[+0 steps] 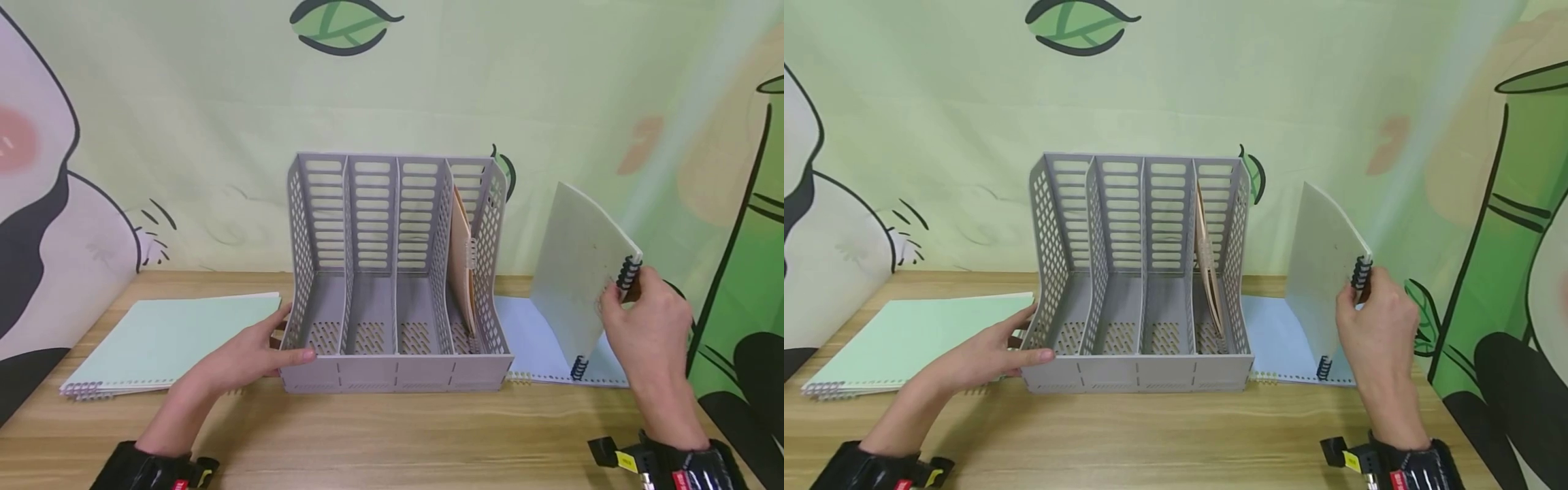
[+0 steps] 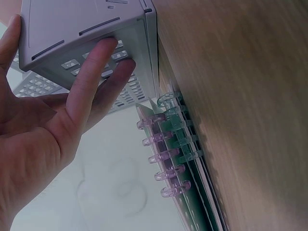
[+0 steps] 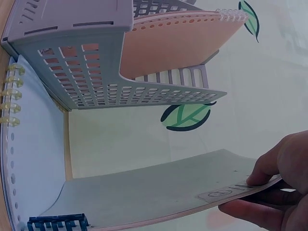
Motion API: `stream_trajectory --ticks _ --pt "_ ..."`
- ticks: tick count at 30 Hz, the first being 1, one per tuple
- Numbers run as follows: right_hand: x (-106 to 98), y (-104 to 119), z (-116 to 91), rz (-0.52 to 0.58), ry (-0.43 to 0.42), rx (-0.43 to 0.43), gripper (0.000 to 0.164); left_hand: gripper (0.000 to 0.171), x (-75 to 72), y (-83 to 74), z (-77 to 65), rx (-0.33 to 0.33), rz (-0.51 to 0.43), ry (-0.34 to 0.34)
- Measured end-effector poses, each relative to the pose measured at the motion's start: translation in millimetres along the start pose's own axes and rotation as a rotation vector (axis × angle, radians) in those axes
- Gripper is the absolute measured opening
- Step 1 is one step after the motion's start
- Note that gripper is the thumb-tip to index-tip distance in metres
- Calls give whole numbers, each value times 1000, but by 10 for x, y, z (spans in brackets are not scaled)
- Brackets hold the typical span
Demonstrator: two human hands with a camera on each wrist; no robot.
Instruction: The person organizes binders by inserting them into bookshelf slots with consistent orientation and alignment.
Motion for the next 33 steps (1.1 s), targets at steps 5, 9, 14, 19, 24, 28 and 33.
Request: stream_trajectory --ticks 5,9,14,19,24,28,33 --pt "-18 10 -14 7 -2 7 20 107 10 -5 -2 -8 -2 -5" --pt "-26 9 -25 8 -15 -1 19 107 18 2 0 -13 -6 -7" --pt "-32 18 -28 3 -26 -8 18 107 13 12 0 -11 7 -7" --pt "-35 30 -30 2 -25 -16 19 108 15 6 -7 -1 4 -4" --pt "-48 45 -35 0 -9 -6 21 108 17 10 -2 -8 11 -7" --pt "-64 74 -41 3 0 0 24 108 12 5 -2 -5 15 -8" --pt "-76 107 -40 24 -2 -9 26 107 1 -9 -2 -5 12 -9"
Point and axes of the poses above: each hand's wrist, its own z-axis towards the middle knuckle, its own x-axis out of the palm, y = z × x, the point moved 1 cm from there along z, towards the middle knuckle, and after that the axes turned 8 degrees about x, right-handed, at the moved point
